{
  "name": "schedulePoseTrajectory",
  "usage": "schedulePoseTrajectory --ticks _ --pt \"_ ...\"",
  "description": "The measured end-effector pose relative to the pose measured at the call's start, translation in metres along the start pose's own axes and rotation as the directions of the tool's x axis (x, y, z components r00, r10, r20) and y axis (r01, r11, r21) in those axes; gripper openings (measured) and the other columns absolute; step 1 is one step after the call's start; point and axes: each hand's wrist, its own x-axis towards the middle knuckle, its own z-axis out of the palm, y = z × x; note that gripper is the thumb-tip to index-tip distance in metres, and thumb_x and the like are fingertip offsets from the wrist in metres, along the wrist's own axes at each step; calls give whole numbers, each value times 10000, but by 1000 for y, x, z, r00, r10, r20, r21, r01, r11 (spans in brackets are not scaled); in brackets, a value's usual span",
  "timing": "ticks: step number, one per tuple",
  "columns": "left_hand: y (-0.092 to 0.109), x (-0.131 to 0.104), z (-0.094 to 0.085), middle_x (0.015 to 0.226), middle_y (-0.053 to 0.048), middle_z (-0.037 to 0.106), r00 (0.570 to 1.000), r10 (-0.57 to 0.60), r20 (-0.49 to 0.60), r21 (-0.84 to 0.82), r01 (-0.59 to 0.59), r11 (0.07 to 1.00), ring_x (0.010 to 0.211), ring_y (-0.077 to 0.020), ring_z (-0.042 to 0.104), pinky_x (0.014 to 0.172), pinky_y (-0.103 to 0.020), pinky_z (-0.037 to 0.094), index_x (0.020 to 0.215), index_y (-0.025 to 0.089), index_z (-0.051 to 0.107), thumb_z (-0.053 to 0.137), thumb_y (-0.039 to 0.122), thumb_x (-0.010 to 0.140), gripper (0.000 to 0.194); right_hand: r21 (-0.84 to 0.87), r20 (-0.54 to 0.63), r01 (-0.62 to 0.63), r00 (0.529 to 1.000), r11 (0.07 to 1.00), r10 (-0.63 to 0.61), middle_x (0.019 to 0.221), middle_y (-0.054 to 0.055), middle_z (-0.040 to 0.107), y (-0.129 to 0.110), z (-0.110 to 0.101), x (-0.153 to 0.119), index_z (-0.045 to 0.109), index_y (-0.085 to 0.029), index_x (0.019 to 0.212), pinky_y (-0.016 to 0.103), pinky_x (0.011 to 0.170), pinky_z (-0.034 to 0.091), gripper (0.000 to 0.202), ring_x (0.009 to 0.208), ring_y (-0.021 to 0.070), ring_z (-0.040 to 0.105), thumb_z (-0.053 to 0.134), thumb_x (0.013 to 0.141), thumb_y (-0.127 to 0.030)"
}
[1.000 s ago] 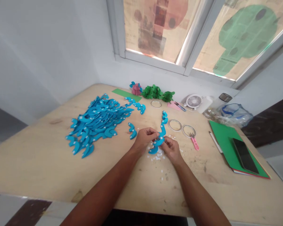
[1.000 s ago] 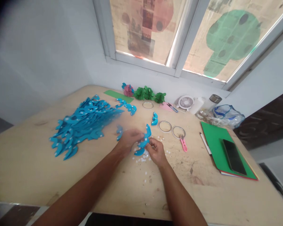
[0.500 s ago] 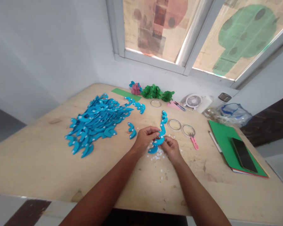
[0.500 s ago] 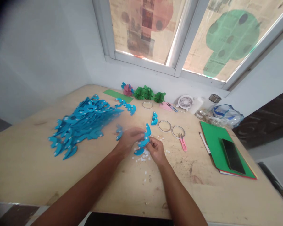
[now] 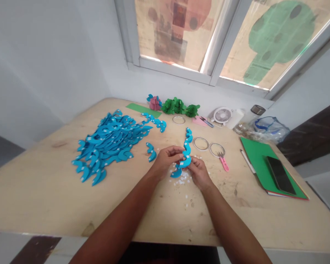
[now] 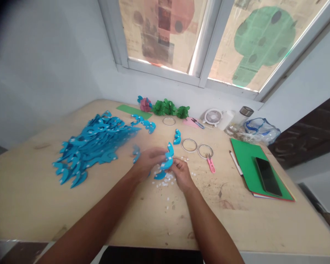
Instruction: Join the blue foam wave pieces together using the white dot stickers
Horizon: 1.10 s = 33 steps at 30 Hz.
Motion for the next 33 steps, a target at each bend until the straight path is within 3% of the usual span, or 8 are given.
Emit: schedulePoseTrajectory --ticks 11,28,33 --pt "-1 1 -2 712 -18 663 998 54 35 37 -55 998 607 -117 588 567 -217 459 834 141 662 713 218 595 256 112 16 -51 999 992 50 773 47 692 -3 2 -1 697 -174 814 250 618 440 189 678 152 595 674 708 -329" --pt "7 -2 -1 686 -12 653 997 62 53 49 -65 997 568 -107 571 557 -223 459 813 139 661 717 223 592 242 30 24 -21 1000 999 20 700 43 681 1 0 -1 692 -169 820 269 615 429 228 647 162 588 644 735 -375" --pt "6 -2 -1 691 -10 651 997 62 47 55 -64 996 580 -107 572 554 -218 458 795 142 659 716 208 581 231 -8 33 -8 999 1000 8 779 52 692 3 -2 -1 684 -168 782 275 633 434 205 638 151 586 636 745 -364"
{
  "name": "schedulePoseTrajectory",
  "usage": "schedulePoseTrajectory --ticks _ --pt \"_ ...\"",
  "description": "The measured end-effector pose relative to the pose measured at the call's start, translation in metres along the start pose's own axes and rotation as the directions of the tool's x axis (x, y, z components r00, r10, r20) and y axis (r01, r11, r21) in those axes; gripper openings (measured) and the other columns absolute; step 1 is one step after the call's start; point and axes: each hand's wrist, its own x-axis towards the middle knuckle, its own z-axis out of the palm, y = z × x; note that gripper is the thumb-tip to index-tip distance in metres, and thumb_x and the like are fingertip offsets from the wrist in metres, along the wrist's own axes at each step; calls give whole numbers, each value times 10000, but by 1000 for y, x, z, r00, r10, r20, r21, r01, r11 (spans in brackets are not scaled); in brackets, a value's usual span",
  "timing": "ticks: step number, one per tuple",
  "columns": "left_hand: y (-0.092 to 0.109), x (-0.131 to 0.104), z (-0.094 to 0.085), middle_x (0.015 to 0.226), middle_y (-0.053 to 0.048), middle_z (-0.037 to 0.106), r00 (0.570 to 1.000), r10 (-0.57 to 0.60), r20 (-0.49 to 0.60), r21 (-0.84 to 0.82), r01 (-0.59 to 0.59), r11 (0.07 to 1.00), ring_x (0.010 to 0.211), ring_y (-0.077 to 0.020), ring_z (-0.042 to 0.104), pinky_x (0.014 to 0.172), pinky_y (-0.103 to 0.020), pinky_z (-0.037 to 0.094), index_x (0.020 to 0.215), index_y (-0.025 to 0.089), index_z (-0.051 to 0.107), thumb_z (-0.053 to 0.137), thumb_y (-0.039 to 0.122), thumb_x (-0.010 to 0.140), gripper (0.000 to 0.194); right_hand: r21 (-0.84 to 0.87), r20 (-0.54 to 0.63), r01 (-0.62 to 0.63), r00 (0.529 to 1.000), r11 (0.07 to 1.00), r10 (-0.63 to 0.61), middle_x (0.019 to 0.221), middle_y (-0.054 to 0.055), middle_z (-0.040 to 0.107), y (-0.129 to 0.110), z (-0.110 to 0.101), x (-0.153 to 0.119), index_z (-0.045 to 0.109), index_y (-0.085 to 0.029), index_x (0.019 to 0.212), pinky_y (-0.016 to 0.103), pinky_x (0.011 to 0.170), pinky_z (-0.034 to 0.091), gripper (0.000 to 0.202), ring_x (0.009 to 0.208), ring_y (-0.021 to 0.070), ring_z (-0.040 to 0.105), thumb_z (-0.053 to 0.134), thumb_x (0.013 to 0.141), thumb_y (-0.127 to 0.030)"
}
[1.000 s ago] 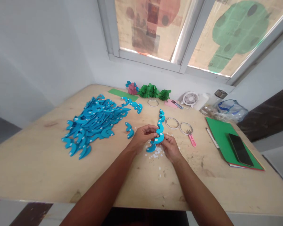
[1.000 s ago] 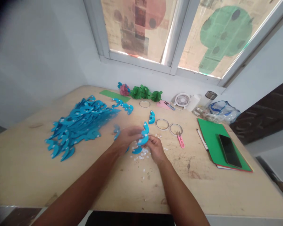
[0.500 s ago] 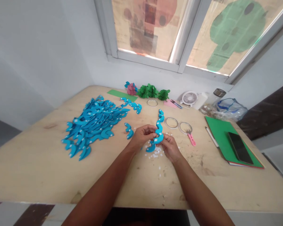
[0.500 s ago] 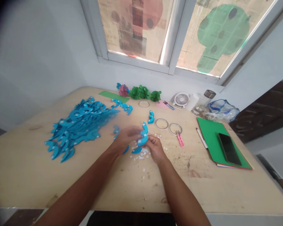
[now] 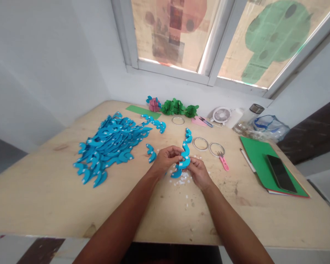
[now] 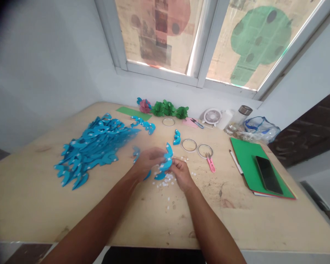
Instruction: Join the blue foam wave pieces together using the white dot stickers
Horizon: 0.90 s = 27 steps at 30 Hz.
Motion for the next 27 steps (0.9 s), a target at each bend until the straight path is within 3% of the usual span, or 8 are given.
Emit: schedulePoseTrajectory --ticks 4,11,19,27 --pt "-1 1 0 691 -8 653 1000 -7 -6 4 7 1000 588 -105 573 555 -211 456 789 145 655 709 192 577 224 -33 -22 -6 1000 999 5 795 49 689 1 0 1 671 -169 750 271 623 440 210 614 141 574 645 728 -376" --pt "-5 2 0 687 -7 654 997 33 -66 43 -30 999 610 -122 591 572 -226 468 795 151 644 702 201 581 228 -38 -66 -12 998 999 9 577 -7 610 -8 6 0 626 -168 710 231 548 425 217 536 117 533 669 692 -379" --pt "-11 4 -1 693 -10 650 995 61 -84 77 -55 996 641 -133 601 621 -250 483 810 148 639 711 232 594 243 -51 -82 40 996 998 -44 643 -3 631 -14 10 0 638 -192 828 258 585 454 243 580 137 557 664 691 -391" --pt "-14 2 -1 739 -16 652 993 100 -63 148 -90 985 708 -150 610 687 -276 494 839 154 640 711 269 610 266 -65 -204 81 975 995 -92 645 6 611 -6 3 2 657 -180 823 258 589 426 245 594 138 542 564 770 -400"
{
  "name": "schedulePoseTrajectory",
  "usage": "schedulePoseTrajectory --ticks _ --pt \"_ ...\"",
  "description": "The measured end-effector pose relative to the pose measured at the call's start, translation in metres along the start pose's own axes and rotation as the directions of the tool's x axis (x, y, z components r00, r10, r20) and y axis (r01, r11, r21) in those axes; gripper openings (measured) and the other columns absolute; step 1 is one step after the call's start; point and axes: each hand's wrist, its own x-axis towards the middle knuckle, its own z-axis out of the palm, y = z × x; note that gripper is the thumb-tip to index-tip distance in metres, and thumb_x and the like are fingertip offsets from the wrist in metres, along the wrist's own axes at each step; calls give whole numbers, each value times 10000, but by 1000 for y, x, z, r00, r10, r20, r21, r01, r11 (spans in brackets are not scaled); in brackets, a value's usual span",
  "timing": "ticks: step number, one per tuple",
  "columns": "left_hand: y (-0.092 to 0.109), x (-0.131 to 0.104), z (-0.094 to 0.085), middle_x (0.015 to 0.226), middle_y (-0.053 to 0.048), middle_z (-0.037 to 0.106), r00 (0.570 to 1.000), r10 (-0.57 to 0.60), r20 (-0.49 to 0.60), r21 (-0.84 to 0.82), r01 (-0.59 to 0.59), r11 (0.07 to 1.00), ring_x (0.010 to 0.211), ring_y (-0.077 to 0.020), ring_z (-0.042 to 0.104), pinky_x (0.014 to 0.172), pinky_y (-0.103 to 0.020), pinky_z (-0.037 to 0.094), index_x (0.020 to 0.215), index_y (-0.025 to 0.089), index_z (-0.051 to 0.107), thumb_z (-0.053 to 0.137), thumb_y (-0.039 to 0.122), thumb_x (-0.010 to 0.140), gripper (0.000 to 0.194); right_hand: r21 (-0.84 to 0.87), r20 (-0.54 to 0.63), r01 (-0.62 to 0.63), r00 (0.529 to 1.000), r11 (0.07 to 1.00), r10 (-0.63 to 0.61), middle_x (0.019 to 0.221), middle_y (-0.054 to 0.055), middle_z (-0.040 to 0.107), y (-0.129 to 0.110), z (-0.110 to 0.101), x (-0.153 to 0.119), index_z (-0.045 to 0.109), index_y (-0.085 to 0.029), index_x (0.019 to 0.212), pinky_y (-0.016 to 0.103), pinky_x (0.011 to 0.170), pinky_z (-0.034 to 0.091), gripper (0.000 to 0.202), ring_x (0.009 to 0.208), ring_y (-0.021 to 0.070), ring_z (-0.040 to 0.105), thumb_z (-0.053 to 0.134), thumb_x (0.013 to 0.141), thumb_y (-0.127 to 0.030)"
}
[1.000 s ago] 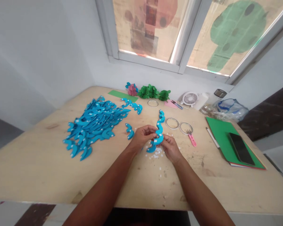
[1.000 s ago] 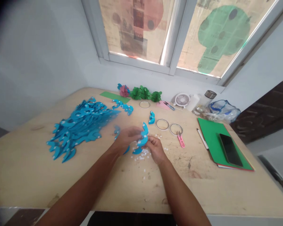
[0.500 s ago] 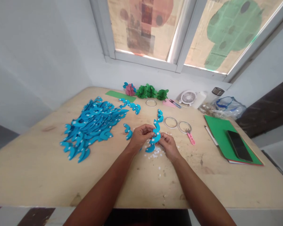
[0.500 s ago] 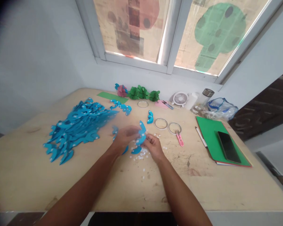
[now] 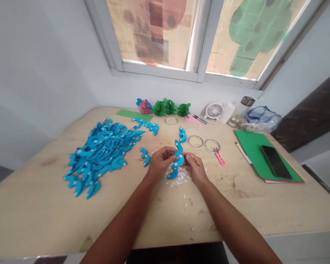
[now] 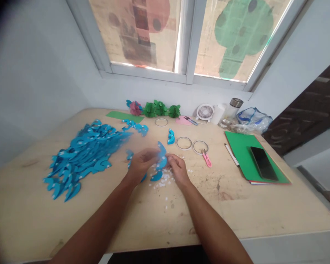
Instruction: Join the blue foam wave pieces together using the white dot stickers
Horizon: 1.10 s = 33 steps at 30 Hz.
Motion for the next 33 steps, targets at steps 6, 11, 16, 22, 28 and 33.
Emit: schedulePoseTrajectory --ticks 6,11,16,22,28,33 --pt "1 -4 4 784 -26 654 998 41 45 106 -46 993 740 -160 602 719 -285 488 827 159 641 680 278 645 221 -72 -53 -25 998 997 22 562 -27 557 -2 3 0 630 -171 715 219 487 354 210 491 96 457 633 704 -381" --pt "1 -5 6 782 -25 651 999 17 29 101 -20 995 729 -158 598 701 -280 492 817 166 641 685 275 635 216 -83 -55 -44 998 996 40 546 -34 537 0 2 1 601 -167 681 210 450 309 216 455 79 421 632 690 -381" --pt "3 -5 7 763 -26 648 999 5 47 65 -8 998 735 -166 605 696 -288 501 829 166 640 688 292 630 241 -96 -57 -24 998 995 19 531 -42 515 0 1 1 598 -170 693 213 448 302 216 453 80 407 628 686 -384" --pt "8 -6 8 769 -26 651 999 -4 43 68 1 998 729 -159 608 665 -267 498 817 165 645 700 291 615 244 -92 -61 -26 998 995 20 546 -38 519 3 0 1 597 -169 717 214 449 296 210 460 81 402 623 689 -375" --pt "6 -4 8 699 -14 638 999 -36 9 -28 37 999 607 -135 595 593 -262 494 807 159 624 690 315 628 247 -104 -53 -13 999 994 7 545 -40 522 1 2 0 592 -174 703 215 449 297 212 459 82 401 625 685 -382" --pt "4 -5 12 632 5 611 998 -62 -23 -49 60 997 569 -122 572 581 -252 491 746 152 613 705 288 604 218 -143 -34 8 999 990 -13 560 -30 539 1 3 -1 598 -173 699 221 462 317 209 475 90 419 617 696 -381"
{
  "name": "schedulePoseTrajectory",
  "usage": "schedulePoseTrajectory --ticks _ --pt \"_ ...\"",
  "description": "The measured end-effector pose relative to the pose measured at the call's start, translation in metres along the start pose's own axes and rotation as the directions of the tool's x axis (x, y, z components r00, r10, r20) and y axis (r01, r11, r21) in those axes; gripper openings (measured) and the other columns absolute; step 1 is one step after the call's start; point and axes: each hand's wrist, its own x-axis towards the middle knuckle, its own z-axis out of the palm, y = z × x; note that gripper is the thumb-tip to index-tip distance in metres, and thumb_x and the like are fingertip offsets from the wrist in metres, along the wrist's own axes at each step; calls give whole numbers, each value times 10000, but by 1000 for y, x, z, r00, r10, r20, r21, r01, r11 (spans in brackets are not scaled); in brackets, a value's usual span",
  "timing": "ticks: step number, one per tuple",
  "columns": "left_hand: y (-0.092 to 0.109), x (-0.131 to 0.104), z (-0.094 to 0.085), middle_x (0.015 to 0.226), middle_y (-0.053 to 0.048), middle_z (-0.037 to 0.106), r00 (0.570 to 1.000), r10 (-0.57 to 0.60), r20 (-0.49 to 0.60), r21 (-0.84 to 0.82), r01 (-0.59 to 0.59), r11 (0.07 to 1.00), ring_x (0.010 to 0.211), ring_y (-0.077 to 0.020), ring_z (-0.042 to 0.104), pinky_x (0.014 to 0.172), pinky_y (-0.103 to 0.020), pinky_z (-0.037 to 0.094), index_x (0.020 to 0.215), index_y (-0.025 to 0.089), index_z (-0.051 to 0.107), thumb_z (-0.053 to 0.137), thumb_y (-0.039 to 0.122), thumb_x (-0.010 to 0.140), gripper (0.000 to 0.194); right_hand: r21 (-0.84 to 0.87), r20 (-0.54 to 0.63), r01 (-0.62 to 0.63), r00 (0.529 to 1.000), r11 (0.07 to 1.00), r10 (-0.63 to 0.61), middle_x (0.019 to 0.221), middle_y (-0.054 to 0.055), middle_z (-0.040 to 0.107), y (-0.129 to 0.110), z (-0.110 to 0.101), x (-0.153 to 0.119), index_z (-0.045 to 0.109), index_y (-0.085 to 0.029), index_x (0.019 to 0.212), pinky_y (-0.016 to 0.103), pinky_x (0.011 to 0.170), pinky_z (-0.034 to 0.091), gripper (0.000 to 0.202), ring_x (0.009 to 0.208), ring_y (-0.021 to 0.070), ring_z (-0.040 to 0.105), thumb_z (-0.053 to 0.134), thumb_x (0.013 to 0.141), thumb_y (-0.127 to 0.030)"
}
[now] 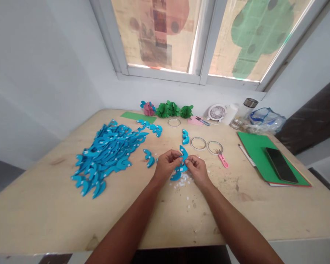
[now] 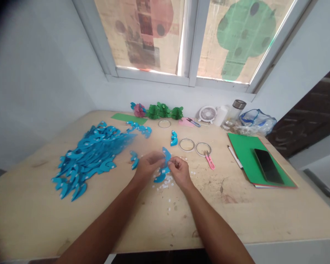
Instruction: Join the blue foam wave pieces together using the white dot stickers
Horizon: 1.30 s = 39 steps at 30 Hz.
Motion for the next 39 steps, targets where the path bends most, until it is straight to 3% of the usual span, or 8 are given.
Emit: schedulePoseTrajectory --ticks 8,17,23,27,39 --pt "6 -3 -1 649 -8 639 1000 9 28 36 -10 999 596 -127 582 614 -255 488 703 150 630 696 248 607 153 43 -2 2 1000 999 -2 626 -12 573 -2 -2 -1 622 -172 805 227 501 370 227 528 108 471 587 740 -386" --pt "15 -4 0 561 -3 632 984 -116 137 56 109 992 515 -126 576 554 -252 480 657 144 641 728 243 564 161 80 -27 -1 1000 997 3 595 -15 577 4 -4 2 626 -171 750 232 493 394 227 503 109 490 645 701 -391" --pt "13 -3 -3 649 -27 671 971 -199 131 54 194 980 568 -142 605 562 -252 489 758 134 660 737 238 540 254 75 -40 -11 999 997 14 574 -20 561 5 -5 2 615 -162 755 217 462 380 260 484 100 474 649 690 -412" --pt "11 -2 -5 621 -19 666 966 -220 137 121 204 971 544 -120 582 527 -217 460 728 134 663 701 253 587 188 86 -45 13 999 996 -9 578 -20 563 4 -4 3 608 -160 747 217 471 380 245 490 99 480 639 701 -399" --pt "13 -3 -3 536 -17 640 986 -113 125 199 87 976 502 -116 577 521 -216 462 567 143 624 643 255 652 142 52 -34 6 999 999 -4 574 -27 561 -2 -3 0 625 -166 737 211 468 371 222 487 96 474 631 706 -385"
